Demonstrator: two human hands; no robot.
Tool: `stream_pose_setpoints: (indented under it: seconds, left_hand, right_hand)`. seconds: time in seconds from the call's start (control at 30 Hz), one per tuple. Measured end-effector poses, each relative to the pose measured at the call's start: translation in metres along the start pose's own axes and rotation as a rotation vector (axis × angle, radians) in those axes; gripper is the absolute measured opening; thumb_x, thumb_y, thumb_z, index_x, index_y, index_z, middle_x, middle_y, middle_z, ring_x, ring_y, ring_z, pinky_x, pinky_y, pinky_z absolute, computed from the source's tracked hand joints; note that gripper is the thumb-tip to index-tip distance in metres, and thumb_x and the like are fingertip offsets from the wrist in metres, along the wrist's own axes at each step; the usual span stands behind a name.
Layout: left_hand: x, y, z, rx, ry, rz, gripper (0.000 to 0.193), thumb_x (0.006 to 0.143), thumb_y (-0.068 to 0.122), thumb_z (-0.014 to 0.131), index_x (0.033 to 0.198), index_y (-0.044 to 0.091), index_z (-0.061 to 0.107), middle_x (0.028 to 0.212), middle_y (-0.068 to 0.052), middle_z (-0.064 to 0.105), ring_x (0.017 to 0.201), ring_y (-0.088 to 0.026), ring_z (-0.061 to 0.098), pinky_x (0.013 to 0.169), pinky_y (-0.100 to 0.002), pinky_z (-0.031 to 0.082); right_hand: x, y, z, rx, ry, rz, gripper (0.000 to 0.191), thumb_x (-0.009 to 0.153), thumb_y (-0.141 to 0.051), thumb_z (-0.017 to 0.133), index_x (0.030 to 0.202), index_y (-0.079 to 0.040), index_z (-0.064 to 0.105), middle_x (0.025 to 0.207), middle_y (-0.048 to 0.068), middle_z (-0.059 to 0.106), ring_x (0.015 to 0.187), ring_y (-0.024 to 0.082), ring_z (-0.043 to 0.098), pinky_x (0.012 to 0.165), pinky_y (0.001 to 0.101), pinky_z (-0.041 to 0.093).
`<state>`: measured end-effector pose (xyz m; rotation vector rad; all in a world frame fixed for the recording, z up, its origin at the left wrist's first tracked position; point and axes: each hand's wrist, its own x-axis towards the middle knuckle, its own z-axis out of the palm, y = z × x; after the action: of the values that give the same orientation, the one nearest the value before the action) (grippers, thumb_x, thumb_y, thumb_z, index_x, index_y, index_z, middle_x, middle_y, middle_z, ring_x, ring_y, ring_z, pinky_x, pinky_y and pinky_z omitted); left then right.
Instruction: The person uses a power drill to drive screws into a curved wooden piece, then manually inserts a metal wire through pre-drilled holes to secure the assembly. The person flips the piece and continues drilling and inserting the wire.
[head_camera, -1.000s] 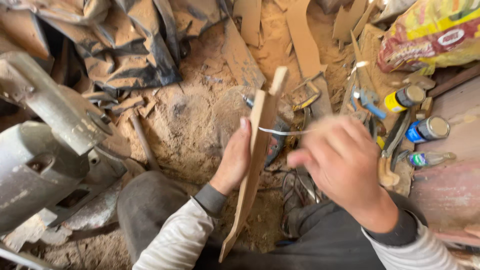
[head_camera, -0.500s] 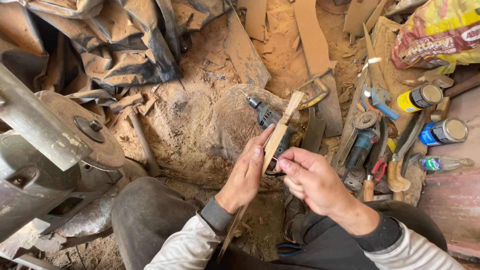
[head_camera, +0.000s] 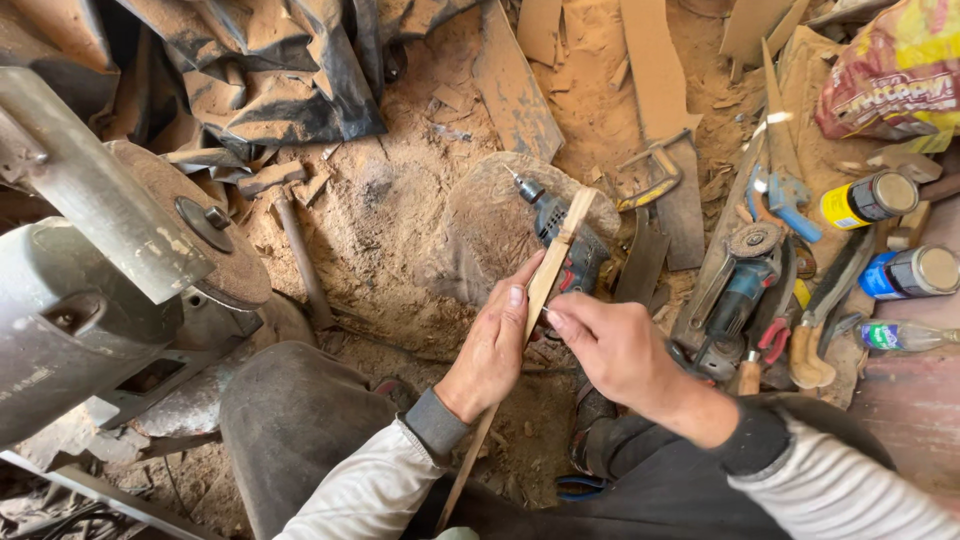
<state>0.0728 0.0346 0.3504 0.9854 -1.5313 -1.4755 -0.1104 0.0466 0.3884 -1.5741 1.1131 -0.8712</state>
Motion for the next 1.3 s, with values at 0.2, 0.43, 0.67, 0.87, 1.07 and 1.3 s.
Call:
stream_pose_setpoints:
  seconds: [0.2,0.43,0.67,0.87,1.07,1.3]
  left_hand:
    - [-0.006,-0.018,-0.004,0.063,0.066,0.163,0.058,0.113,0.036,0.029,0.160,0.003,0.032,0.151,-0.022,0.049,0.141,-0.031,0.049,0.118,-0.040,0.037]
    - [-0.017,-0.031,-0.012,-0.097,0.009,-0.045,0.098,0.090,0.053,0.066,0.163,0.006,0.021,0.164,-0.023,0.030,0.150,-0.035,0.036,0.118,-0.045,0.035]
    - [-0.018,-0.028,-0.023,-0.091,-0.030,0.031,0.113,0.080,0.060,0.074,0.165,0.005,0.023,0.154,-0.021,0.042,0.146,-0.033,0.043,0.120,-0.044,0.036]
    - [-0.018,-0.033,-0.014,-0.147,-0.114,0.124,0.102,0.089,0.058,0.070,0.164,0.004,0.028,0.147,-0.019,0.047,0.144,-0.031,0.045,0.123,-0.040,0.033]
    - [-0.020,-0.039,-0.008,-0.126,-0.139,0.152,0.095,0.094,0.057,0.065,0.165,0.005,0.029,0.149,-0.019,0.044,0.145,-0.031,0.044,0.123,-0.040,0.033]
    - [-0.022,-0.042,-0.009,-0.097,-0.142,0.181,0.096,0.093,0.060,0.063,0.165,0.006,0.028,0.148,-0.019,0.041,0.143,-0.032,0.044,0.121,-0.040,0.035]
  right_hand:
    - [-0.009,0.017,0.008,1.019,-0.040,0.499,0.019,0.104,-0.018,0.054,0.097,-0.002,0.061,0.057,-0.008,0.031,0.044,0.005,0.027,0.039,0.0231,0.021]
    - [-0.023,0.023,0.001,1.029,-0.057,0.592,0.027,0.105,-0.021,0.049,0.090,0.000,0.057,0.059,-0.006,0.030,0.046,0.006,0.029,0.039,0.0238,0.024]
    - [-0.036,0.039,-0.010,1.030,-0.240,0.467,0.038,0.111,-0.022,0.048,0.077,-0.005,0.050,0.066,0.000,0.036,0.060,0.012,0.038,0.053,0.0288,0.033]
    - [-0.023,-0.005,-0.029,-0.841,-0.083,-0.617,0.027,0.088,-0.010,0.069,0.071,-0.005,0.049,0.068,0.006,0.046,0.062,0.025,0.048,0.057,0.0380,0.039]
    - [-0.034,0.001,-0.020,-0.843,-0.004,-0.557,0.027,0.089,-0.006,0.068,0.072,-0.005,0.048,0.069,0.008,0.045,0.063,0.026,0.046,0.057,0.0394,0.039]
    - [-0.056,0.046,0.000,0.538,-0.056,0.222,0.030,0.097,-0.015,0.062,0.072,-0.006,0.050,0.065,0.005,0.045,0.058,0.019,0.045,0.054,0.0355,0.038]
